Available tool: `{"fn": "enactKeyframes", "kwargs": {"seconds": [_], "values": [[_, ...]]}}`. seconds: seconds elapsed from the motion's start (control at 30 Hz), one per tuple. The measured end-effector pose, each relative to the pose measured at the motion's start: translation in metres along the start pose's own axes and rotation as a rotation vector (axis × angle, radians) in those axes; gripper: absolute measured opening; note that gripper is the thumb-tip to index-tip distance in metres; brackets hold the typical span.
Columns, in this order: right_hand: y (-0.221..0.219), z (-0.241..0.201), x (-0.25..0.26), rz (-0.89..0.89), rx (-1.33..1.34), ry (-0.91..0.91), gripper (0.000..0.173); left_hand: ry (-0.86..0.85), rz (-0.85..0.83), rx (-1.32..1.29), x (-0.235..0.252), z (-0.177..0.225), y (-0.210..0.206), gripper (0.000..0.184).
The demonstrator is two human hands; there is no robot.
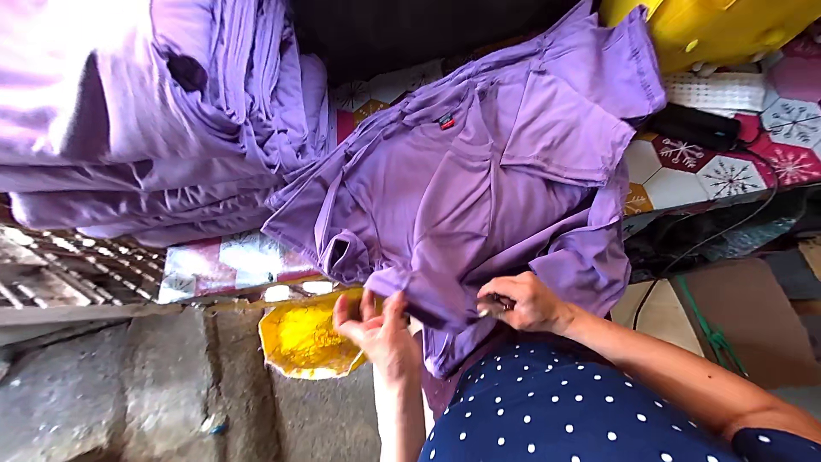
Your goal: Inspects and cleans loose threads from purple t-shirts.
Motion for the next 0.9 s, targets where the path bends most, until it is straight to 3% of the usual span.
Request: {"fn": "enactKeyframes", "kwargs": {"seconds": [0.1, 0.2, 0.27, 0.33, 0.43, 0.57, 0.67, 0.8, 0.87, 0.9], "values": [[0.05, 0.035, 0.05, 0.201, -0.186, -0.304, 0.024, -0.051, 0.153, 0.124, 0.029, 0.003, 0.026, 0.06], [0.097, 0.086, 0.119, 0.364, -0.218, -0.631, 0.037, -0.098, 0.211, 0.379, 0.039, 0.006, 0.038, 0.058], [0.11, 0.112, 0.162, 0.375, -0.12, -0.821, 0.049, -0.274, 0.171, 0.551, 0.035, 0.013, 0.028, 0.054], [0.1, 0.137, 0.193, 0.306, -0.017, -0.892, 0.057, -0.52, 0.043, 0.652, 0.031, 0.018, 0.01, 0.039], [0.072, 0.151, 0.214, 0.201, -0.03, -0.805, 0.035, -0.706, -0.197, 0.72, 0.027, 0.02, -0.032, 0.025], [0.067, 0.093, 0.183, 0.251, -0.093, -0.406, 0.02, -0.746, -0.497, 0.633, 0.039, 0.02, -0.093, 0.022], [0.069, 0.048, 0.138, 0.168, -0.072, -0.163, 0.008, -0.612, -0.784, 0.528, 0.053, 0.005, -0.152, 0.027], [0.08, 0.017, 0.089, 0.065, 0.008, -0.027, 0.009, -0.346, -1.189, 0.535, 0.053, -0.023, -0.213, 0.029], [0.092, 0.01, 0.071, 0.079, 0.064, 0.018, 0.011, -0.313, -1.193, 0.515, 0.035, -0.022, -0.231, 0.042], [0.097, 0.005, 0.062, 0.096, 0.099, 0.043, 0.012, -0.334, -1.104, 0.49, 0.027, -0.021, -0.236, 0.047]]}}
Point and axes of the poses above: each hand's wrist, its own x-axis towards the middle knuckle, its own y-axis out of the back of the hand, z = x × y, the point moved 4 cm from there along x, towards the middle knuckle, and after that the axes turned 4 degrees about -y, right-handed, at the moved point
